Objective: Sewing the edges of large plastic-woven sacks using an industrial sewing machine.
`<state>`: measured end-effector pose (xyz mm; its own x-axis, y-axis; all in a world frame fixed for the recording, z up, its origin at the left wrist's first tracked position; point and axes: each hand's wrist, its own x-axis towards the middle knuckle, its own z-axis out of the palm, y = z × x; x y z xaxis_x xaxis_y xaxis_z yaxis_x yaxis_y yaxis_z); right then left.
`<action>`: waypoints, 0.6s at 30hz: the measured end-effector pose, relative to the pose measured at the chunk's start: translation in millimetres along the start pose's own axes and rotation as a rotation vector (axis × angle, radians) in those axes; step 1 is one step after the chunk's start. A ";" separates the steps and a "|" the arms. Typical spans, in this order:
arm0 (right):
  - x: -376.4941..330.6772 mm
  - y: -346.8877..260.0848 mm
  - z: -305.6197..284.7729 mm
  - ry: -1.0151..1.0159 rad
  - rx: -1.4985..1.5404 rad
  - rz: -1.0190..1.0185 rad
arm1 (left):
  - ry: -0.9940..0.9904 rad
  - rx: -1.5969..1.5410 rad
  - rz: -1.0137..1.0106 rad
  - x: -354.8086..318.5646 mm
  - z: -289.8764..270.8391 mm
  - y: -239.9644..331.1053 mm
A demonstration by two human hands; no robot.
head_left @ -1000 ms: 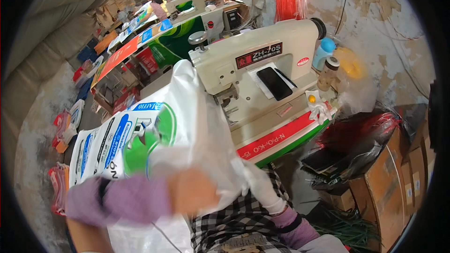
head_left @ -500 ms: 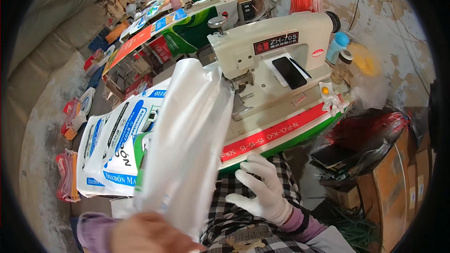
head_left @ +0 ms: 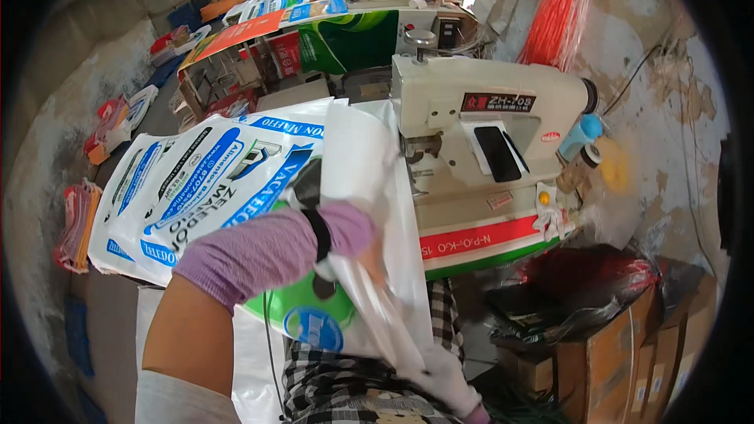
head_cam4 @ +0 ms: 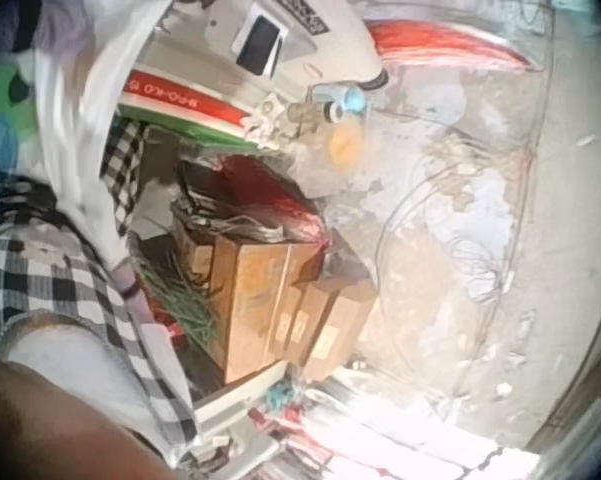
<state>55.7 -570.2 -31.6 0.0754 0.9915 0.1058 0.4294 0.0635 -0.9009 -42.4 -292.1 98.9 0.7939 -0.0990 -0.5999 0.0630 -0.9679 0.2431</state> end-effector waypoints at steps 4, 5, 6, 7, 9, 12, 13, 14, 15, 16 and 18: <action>90.5 34.5 -1.2 0.149 0.088 -0.009 | 0.352 0.098 -0.739 -53.5 -51.2 -101.1; 111.6 41.4 -11.2 0.129 -0.119 -0.053 | 0.389 0.017 -0.829 -69.0 -59.1 -124.8; 133.1 50.0 -10.6 0.172 -0.114 -0.124 | 0.419 -0.059 -0.939 -92.4 -67.0 -140.2; 154.0 59.4 -12.3 0.231 -0.039 -0.157 | 0.613 -0.014 -1.038 -110.0 -81.8 -139.5; 191.3 58.0 -31.7 0.170 -0.167 -0.080 | 0.739 0.283 -0.921 -153.0 -89.2 -104.1; 217.2 73.1 -44.4 0.211 -0.309 -0.222 | 0.776 0.387 -1.017 -146.9 -36.0 -13.7; 212.5 74.0 -45.4 0.188 -0.396 -0.182 | 1.098 -0.035 -0.566 -129.9 23.8 -15.6; 204.3 76.1 -33.6 0.280 -0.175 -0.277 | 0.970 0.296 -0.499 -119.2 19.7 30.1; 188.8 99.8 -14.7 0.094 0.236 -0.047 | 0.815 0.125 -0.520 -114.4 18.4 74.4; 180.7 81.9 -8.2 0.169 -0.092 -0.341 | 0.747 0.085 -0.412 -109.8 45.0 85.1; 149.3 50.5 6.0 0.148 -0.078 -0.294 | 1.024 -0.192 -0.234 -103.5 59.3 93.4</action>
<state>83.3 -418.2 -63.9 0.0651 0.9043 0.4218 0.5193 0.3303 -0.7882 -154.6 -385.9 138.4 0.8741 0.4122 0.2571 0.3031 -0.8762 0.3746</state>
